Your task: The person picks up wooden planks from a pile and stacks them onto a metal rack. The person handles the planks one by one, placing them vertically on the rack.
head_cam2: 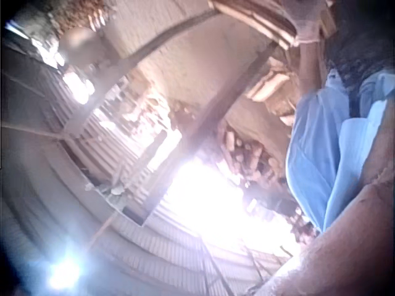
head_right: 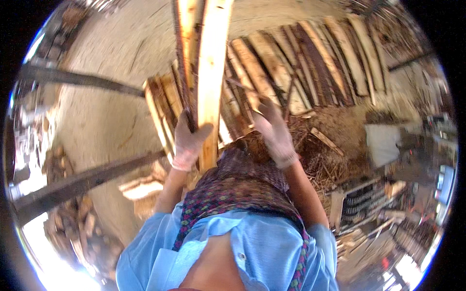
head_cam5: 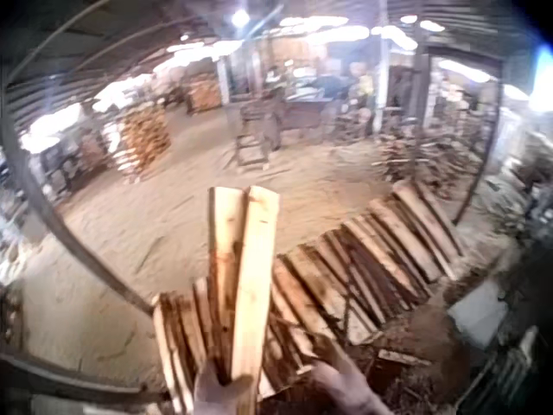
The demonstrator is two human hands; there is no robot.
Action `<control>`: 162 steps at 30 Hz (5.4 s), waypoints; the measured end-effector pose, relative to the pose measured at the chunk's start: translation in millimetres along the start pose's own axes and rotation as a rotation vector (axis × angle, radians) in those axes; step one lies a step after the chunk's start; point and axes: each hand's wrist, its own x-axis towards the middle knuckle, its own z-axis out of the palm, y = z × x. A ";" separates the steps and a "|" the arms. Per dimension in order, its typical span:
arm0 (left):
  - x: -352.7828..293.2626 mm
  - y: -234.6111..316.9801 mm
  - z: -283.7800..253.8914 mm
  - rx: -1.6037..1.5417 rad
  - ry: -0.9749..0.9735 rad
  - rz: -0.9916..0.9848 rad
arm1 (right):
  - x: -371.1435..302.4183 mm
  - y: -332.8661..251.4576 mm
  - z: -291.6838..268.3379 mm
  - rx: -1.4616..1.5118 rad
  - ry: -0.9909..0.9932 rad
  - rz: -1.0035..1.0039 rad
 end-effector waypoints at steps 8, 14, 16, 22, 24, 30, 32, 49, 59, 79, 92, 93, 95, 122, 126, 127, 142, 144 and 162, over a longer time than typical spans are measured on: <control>1.2 21.3 106.3 -0.226 -0.681 0.139 | 5.6 -55.8 -34.1 0.576 0.372 -0.057; -10.3 62.9 177.2 -0.498 -1.067 -0.141 | -36.2 -33.4 -102.7 0.359 0.476 -0.193; -14.6 66.8 194.9 -0.411 -1.100 -0.119 | -51.9 -36.3 -123.4 0.454 0.487 -0.176; -36.8 86.1 243.3 -0.229 -1.129 0.018 | -87.4 -17.4 -186.2 0.802 0.391 -0.245; -47.4 94.5 259.2 -0.233 -1.126 -0.019 | -98.1 -16.5 -201.9 0.829 0.386 -0.261; -61.8 124.0 288.9 -0.275 -1.126 -0.101 | -122.7 -11.5 -242.0 0.933 0.394 -0.339; -61.8 125.9 292.6 -0.369 -1.165 -0.147 | -128.8 -12.1 -252.6 0.930 0.346 -0.336; -75.8 114.8 320.5 -0.179 -1.106 0.031 | -142.3 -33.9 -267.2 0.319 0.539 -0.301; -38.4 136.0 307.0 -0.267 -1.123 -0.183 | -147.8 -13.2 -293.9 1.015 0.358 -0.303; -100.9 185.7 400.9 0.469 -0.927 0.568 | -180.4 -13.6 -326.0 0.495 0.994 -0.374; -76.7 145.3 416.1 -0.034 -1.194 0.292 | -221.2 17.1 -366.1 0.864 1.119 -0.497; -85.7 153.8 416.2 -0.055 -1.184 0.282 | -222.2 18.8 -369.1 0.836 1.152 -0.497; -96.2 156.4 418.2 -0.140 -1.180 0.218 | -224.4 22.3 -370.7 0.840 1.157 -0.510; -106.9 143.8 457.9 0.128 -1.137 0.621 | -206.7 12.8 -354.3 0.840 1.158 -0.452; -113.2 156.4 481.4 0.195 -1.464 0.331 | -214.5 18.7 -360.2 0.859 1.161 -0.635; -119.9 156.6 487.8 0.109 -1.462 0.328 | -222.6 16.0 -361.3 0.753 1.200 -0.600; -124.0 134.1 464.7 0.040 -1.501 0.017 | -371.9 57.9 -553.7 0.449 1.647 -0.180; -103.8 116.5 436.9 0.164 -1.345 -0.041 | -379.4 66.7 -606.5 0.313 1.531 -0.236; -88.5 11.0 280.3 0.061 -0.423 -0.758 | -254.6 68.5 -730.8 -0.679 1.516 0.475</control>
